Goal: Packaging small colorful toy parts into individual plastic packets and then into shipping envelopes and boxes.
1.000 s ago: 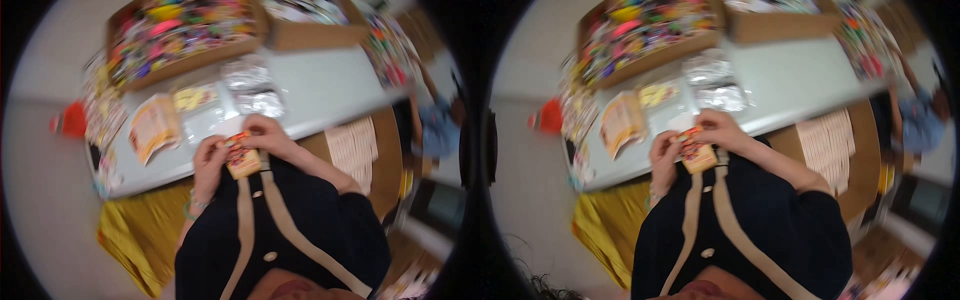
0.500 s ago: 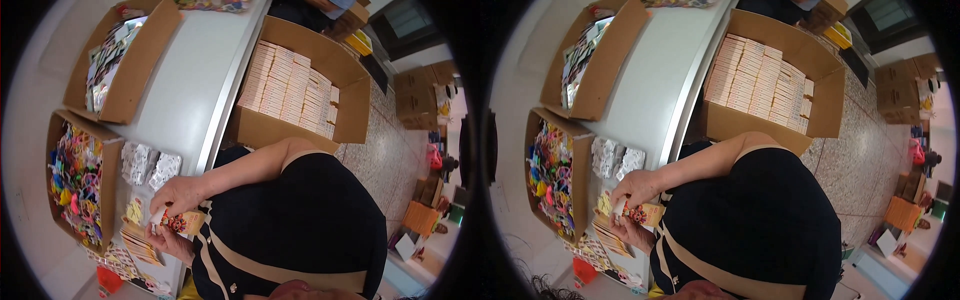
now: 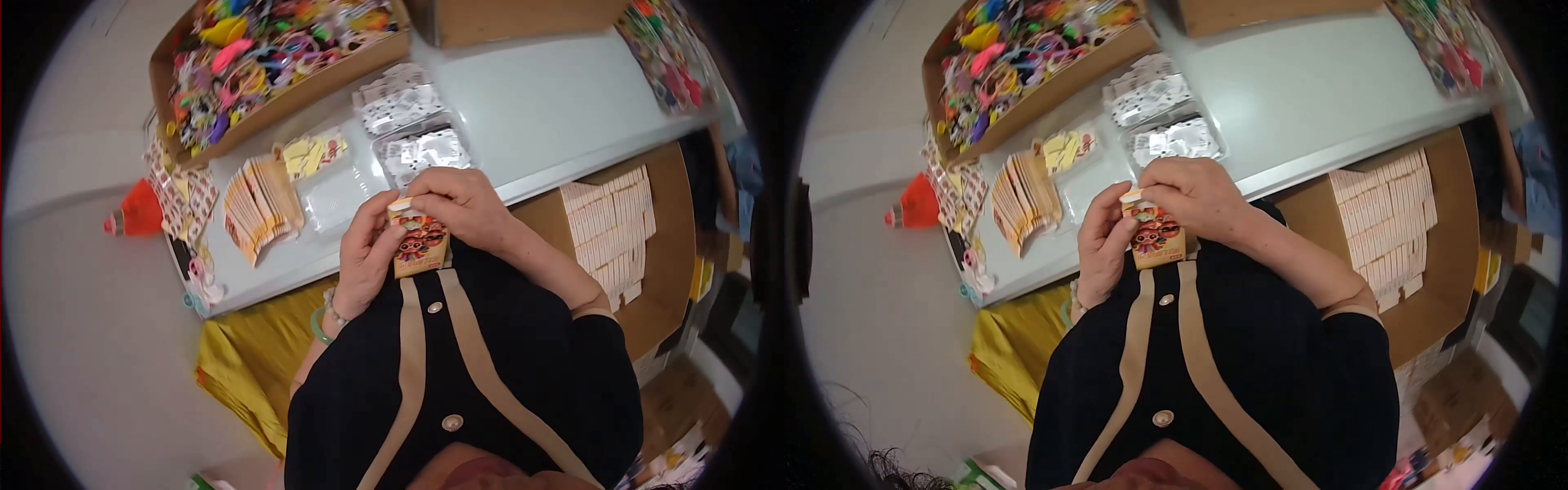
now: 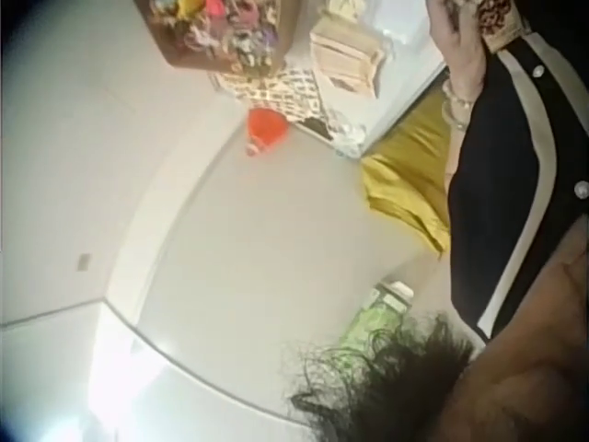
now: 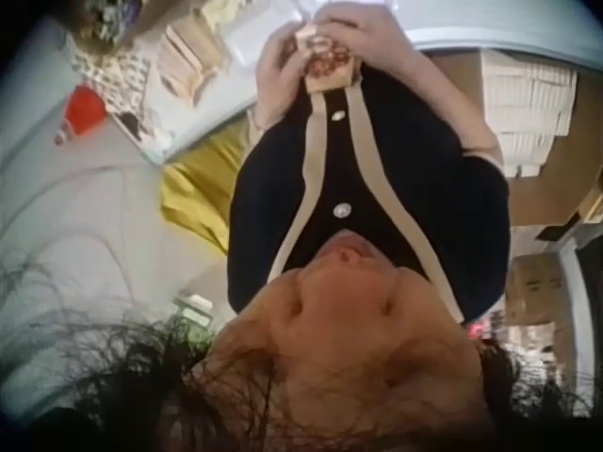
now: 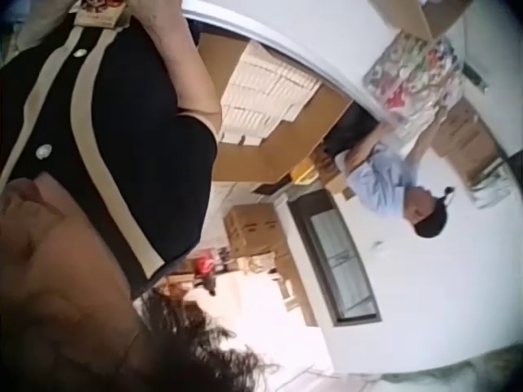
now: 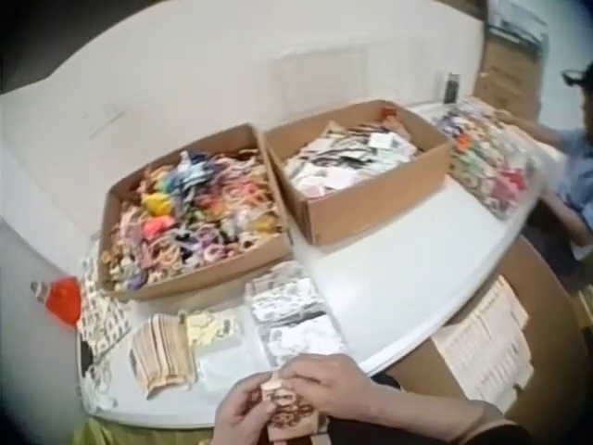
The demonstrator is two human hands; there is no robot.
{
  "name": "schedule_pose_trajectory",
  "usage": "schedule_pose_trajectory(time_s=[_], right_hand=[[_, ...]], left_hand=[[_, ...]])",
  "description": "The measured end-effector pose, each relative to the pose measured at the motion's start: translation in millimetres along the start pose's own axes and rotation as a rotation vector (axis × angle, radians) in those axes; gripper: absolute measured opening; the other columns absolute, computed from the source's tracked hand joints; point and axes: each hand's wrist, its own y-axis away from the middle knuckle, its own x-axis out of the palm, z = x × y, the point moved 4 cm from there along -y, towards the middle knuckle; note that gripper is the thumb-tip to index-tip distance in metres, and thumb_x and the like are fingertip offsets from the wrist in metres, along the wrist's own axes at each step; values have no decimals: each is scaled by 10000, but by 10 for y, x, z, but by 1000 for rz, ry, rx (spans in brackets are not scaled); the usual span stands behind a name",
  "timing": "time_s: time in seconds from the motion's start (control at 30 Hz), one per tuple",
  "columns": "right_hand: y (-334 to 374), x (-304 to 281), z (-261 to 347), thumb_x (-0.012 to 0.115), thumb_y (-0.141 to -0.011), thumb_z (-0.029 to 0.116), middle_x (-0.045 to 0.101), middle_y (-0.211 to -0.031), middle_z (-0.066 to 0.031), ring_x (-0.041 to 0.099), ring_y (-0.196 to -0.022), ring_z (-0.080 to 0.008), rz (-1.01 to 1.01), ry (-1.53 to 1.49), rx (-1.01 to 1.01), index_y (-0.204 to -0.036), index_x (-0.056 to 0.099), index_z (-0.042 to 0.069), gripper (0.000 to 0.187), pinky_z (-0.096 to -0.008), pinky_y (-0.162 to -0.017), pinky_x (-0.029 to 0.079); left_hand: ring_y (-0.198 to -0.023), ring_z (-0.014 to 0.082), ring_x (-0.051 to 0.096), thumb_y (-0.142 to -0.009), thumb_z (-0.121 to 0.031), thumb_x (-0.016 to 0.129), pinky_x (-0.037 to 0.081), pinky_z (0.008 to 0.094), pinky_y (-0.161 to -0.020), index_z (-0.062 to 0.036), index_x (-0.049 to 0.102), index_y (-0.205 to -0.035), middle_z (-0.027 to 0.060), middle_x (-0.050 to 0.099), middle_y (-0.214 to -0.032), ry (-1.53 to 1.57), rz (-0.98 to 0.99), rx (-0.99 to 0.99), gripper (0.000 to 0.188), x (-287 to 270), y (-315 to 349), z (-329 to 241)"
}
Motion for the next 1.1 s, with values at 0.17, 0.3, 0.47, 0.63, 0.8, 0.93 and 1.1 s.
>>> schedule_pose_trajectory(time_s=[0.17, 0.3, 0.47, 0.63, 0.8, 0.93, 1.1], right_hand=[[-49, 55, 87, 585, -793, 23, 633, -834, -87, 621, -750, -223, -17, 124, -20, -880, 624, 7, 96, -288, -664, 479], [-1, 111, 329, 590, -754, -39, 637, -864, -111, 625, -776, -289, 70, 468, -138, -941, 614, 30, 201, -335, -679, 503], [-3, 120, 436, 606, -727, -57, 640, -893, -115, 633, -789, -294, 96, 604, -186, -949, 610, 41, 242, -348, -668, 517], [17, 143, 509, 611, -725, -52, 643, -937, -126, 638, -844, -314, 108, 545, -271, -967, 616, 27, 255, -345, -703, 529], [47, 144, 355, 604, -774, -46, 645, -1025, -140, 633, -961, -285, 132, 302, -145, -1043, 624, 17, 277, -315, -809, 513], [80, 159, 183, 597, -815, -35, 638, -1097, -132, 615, -1035, -240, 121, 42, 64, -1098, 624, 25, 290, -295, -879, 486], [78, 235, 68, 599, -817, -30, 643, -1083, -117, 609, -1029, -199, 115, -2, -54, -1072, 627, 5, 259, -283, -865, 486]], left_hand=[[-966, 85, 538, -927, -45, 516, 429, 221, -854, 5, 423, -1281, 65, 578, -1068, 82, 37, -5, 370, -109, 15, 56], [-958, 84, 541, -925, -37, 517, 433, 218, -848, 3, 431, -1278, 61, 579, -1061, 118, 40, -11, 365, -179, 30, 90], [-940, 82, 548, -915, -42, 542, 446, 215, -826, 0, 509, -1222, 47, 593, -1053, 84, 45, 9, 312, -190, 48, 82], [-919, 109, 571, -896, -21, 555, 453, 222, -811, 12, 620, -1076, 61, 621, -1023, 1, -56, 117, 193, -235, 67, 64], [-913, 108, 570, -895, -9, 549, 449, 222, -821, 19, 617, -1062, 61, 623, -995, -53, -14, 132, 182, -311, 63, 87], [-913, 86, 554, -898, -17, 549, 440, 217, -828, 25, 606, -1043, 51, 620, -983, 23, -30, 63, 162, -301, 65, 104], [-855, 72, 557, -894, -48, 570, 450, 203, -773, 19, 615, -1011, 28, 624, -922, -32, -20, 19, 141, -284, 57, 112]])
